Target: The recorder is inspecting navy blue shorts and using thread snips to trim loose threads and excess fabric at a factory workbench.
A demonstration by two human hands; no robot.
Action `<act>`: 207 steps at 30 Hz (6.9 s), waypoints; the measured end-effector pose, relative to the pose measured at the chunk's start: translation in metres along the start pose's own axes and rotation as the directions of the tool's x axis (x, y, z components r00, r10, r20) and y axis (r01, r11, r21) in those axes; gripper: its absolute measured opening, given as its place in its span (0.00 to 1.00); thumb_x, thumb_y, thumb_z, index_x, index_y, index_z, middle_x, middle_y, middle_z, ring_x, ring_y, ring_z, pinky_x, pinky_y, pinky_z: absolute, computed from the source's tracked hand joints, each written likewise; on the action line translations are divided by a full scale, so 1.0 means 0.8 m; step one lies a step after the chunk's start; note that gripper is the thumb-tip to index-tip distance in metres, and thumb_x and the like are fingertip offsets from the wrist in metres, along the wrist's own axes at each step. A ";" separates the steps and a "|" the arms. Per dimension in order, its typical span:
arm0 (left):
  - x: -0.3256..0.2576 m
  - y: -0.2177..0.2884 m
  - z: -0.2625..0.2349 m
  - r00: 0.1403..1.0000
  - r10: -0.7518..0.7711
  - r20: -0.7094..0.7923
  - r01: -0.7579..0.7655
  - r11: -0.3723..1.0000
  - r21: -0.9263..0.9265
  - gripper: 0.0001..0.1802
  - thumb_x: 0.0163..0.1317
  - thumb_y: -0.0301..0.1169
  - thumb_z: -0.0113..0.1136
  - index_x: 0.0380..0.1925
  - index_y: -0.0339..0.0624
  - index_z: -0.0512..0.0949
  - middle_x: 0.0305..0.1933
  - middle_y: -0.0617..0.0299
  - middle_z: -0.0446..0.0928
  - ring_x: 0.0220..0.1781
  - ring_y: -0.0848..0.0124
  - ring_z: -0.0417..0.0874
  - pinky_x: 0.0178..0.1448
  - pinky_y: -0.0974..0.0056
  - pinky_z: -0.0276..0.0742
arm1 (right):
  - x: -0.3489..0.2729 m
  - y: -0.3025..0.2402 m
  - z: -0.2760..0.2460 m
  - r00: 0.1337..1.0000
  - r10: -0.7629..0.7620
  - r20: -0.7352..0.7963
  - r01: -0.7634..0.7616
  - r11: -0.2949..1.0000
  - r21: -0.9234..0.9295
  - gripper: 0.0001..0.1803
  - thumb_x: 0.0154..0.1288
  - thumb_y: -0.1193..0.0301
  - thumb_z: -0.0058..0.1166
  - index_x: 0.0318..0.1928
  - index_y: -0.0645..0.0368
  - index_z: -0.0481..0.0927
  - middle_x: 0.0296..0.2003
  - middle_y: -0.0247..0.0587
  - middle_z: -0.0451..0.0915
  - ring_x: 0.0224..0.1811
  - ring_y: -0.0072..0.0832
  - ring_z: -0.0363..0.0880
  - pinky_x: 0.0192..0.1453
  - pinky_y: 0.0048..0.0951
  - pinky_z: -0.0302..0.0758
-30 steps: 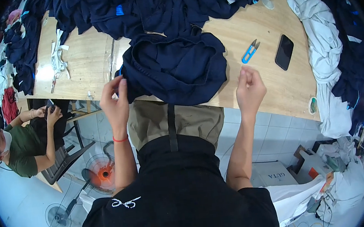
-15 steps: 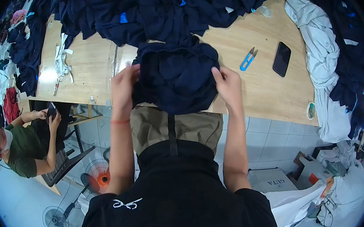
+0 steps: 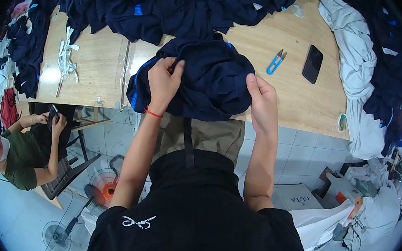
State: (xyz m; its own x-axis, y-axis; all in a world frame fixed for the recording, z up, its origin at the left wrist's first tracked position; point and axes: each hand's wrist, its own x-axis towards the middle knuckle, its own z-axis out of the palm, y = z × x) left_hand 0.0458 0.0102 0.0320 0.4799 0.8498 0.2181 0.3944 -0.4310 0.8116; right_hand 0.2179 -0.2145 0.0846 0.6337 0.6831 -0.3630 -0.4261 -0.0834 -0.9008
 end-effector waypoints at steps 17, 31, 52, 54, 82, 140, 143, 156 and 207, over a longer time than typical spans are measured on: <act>-0.010 0.031 -0.231 0.727 -0.497 0.474 0.457 -0.164 -0.874 0.11 0.75 0.31 0.52 0.39 0.33 0.78 0.36 0.56 0.82 0.44 0.64 0.84 0.61 0.57 0.82 | -0.041 -0.075 -0.017 0.927 0.327 -0.186 -0.136 0.753 0.644 0.11 0.78 0.64 0.61 0.41 0.59 0.88 0.41 0.45 0.92 0.43 0.40 0.93 0.50 0.43 0.88; -0.018 0.018 -0.231 0.838 -0.290 0.462 0.401 -0.245 -0.883 0.12 0.67 0.29 0.51 0.24 0.46 0.63 0.27 0.65 0.60 0.31 0.70 0.64 0.44 0.62 0.68 | -0.075 -0.083 -0.017 0.981 0.043 -0.187 0.070 0.827 0.558 0.13 0.82 0.67 0.57 0.38 0.60 0.85 0.31 0.41 0.87 0.33 0.32 0.87 0.41 0.38 0.83; -0.049 0.084 -0.146 0.846 -0.119 0.520 0.526 0.021 -0.850 0.35 0.69 0.17 0.65 0.77 0.33 0.69 0.66 0.51 0.84 0.68 0.67 0.85 0.73 0.60 0.82 | -0.075 -0.049 0.052 0.959 -0.004 0.285 -0.121 0.900 0.419 0.29 0.80 0.77 0.55 0.75 0.74 0.69 0.66 0.53 0.84 0.67 0.39 0.86 0.73 0.42 0.81; -0.050 0.085 -0.139 0.909 -0.167 0.383 0.418 0.372 -0.829 0.36 0.67 0.14 0.69 0.75 0.32 0.70 0.65 0.54 0.84 0.65 0.69 0.86 0.73 0.63 0.80 | -0.074 -0.047 0.059 0.978 0.034 0.206 -0.119 0.903 0.413 0.26 0.79 0.79 0.57 0.73 0.74 0.72 0.63 0.51 0.85 0.62 0.35 0.88 0.70 0.39 0.83; -0.061 0.026 -0.156 0.820 -0.228 0.525 0.561 0.142 -0.815 0.16 0.86 0.39 0.58 0.54 0.39 0.87 0.55 0.63 0.88 0.58 0.72 0.86 0.68 0.62 0.80 | -0.054 -0.040 0.045 0.998 0.060 -0.014 -0.043 0.840 0.541 0.20 0.87 0.68 0.48 0.69 0.68 0.79 0.64 0.48 0.86 0.66 0.36 0.86 0.71 0.40 0.80; -0.062 0.045 -0.057 0.811 0.360 0.461 -0.486 0.854 0.188 0.22 0.59 0.27 0.77 0.55 0.43 0.87 0.57 0.58 0.86 0.65 0.58 0.84 0.77 0.48 0.70 | -0.008 -0.005 -0.054 0.807 -0.513 -0.293 0.118 0.625 -0.771 0.14 0.71 0.71 0.70 0.53 0.63 0.89 0.50 0.48 0.91 0.47 0.38 0.91 0.51 0.40 0.84; -0.061 0.045 -0.060 0.798 0.403 0.447 -0.516 0.840 0.164 0.15 0.63 0.26 0.74 0.51 0.41 0.87 0.51 0.56 0.87 0.61 0.56 0.86 0.77 0.47 0.70 | -0.038 -0.044 0.017 0.822 -0.561 0.098 0.466 0.563 -0.683 0.16 0.69 0.70 0.71 0.56 0.60 0.90 0.51 0.47 0.91 0.56 0.44 0.89 0.65 0.45 0.79; -0.044 0.112 -0.110 0.805 -0.167 0.569 0.558 0.539 -0.631 0.11 0.86 0.29 0.53 0.62 0.41 0.74 0.31 0.75 0.74 0.32 0.89 0.69 0.37 0.77 0.61 | -0.040 -0.031 0.083 0.868 -0.378 0.323 0.486 0.783 -0.389 0.03 0.70 0.75 0.67 0.36 0.61 0.87 0.30 0.36 0.86 0.39 0.30 0.84 0.56 0.34 0.76; -0.047 0.133 -0.135 0.777 -0.104 0.621 0.506 0.690 -0.517 0.09 0.78 0.27 0.64 0.36 0.34 0.84 0.29 0.76 0.75 0.33 0.87 0.67 0.36 0.73 0.61 | -0.066 -0.041 0.098 0.716 -0.677 0.169 0.690 0.650 -0.320 0.14 0.85 0.68 0.44 0.38 0.62 0.71 0.39 0.44 0.73 0.41 0.33 0.72 0.49 0.34 0.71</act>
State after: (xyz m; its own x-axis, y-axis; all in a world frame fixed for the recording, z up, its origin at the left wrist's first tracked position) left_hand -0.0150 -0.0346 0.1685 0.8184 0.5165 -0.2518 0.1100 0.2893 0.9509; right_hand 0.1480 -0.1908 0.1518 0.6333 0.6684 0.3900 0.3668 0.1846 -0.9118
